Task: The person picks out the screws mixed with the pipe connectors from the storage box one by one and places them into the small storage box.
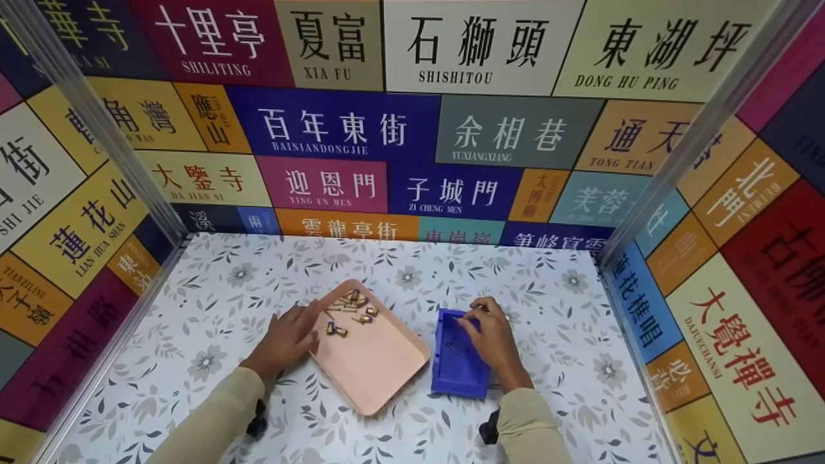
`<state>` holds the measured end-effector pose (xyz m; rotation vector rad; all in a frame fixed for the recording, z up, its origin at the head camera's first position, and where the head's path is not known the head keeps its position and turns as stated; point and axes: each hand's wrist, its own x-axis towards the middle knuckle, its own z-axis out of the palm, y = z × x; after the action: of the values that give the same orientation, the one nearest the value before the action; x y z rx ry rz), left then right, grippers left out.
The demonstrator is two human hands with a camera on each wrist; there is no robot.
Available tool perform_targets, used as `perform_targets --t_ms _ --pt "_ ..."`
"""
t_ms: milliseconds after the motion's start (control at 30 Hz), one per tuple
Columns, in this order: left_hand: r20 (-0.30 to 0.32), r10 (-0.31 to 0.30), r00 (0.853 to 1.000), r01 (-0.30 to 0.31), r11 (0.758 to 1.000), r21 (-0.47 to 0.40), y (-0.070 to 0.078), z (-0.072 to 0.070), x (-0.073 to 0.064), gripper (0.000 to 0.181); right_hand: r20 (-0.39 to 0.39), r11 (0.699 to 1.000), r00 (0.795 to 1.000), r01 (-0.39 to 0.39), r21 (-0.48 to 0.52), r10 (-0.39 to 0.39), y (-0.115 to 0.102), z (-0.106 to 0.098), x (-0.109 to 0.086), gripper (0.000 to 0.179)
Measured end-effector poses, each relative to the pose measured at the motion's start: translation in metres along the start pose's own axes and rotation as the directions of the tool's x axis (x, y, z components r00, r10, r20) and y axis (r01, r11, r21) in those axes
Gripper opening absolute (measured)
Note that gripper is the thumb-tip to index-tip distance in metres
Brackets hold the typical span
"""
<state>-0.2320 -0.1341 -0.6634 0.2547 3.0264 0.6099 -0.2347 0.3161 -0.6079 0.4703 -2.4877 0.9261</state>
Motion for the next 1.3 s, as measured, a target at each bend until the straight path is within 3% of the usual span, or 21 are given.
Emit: perform_targets --t_ms 300,600,1033,1300 --pt "-0.025 0.063 0.998 -0.062 0.998 0.011 -0.0031 -0.002 -0.0035 0.07 -0.005 1.0 1.0 0.011 -0.029 -0.011 0.0029 0.0017 -0.0018 0.009" --pt "-0.004 0.027 1.0 -0.027 1.0 0.011 -0.0021 -0.0003 -0.0023 0.072 0.015 0.999 0.999 -0.029 -0.02 0.029 0.0008 0.0006 -0.0016 0.008" --pt "-0.029 0.063 0.998 -0.063 0.998 0.008 -0.0039 -0.0006 -0.0025 0.07 0.034 0.999 0.999 -0.04 -0.026 0.041 -0.002 -0.0006 -0.0014 0.008" --pt "-0.038 0.096 0.995 -0.097 0.995 -0.016 -0.0048 -0.0038 -0.0055 0.069 0.007 0.999 1.0 0.018 -0.037 -0.018 0.0012 0.0016 -0.0023 0.007"
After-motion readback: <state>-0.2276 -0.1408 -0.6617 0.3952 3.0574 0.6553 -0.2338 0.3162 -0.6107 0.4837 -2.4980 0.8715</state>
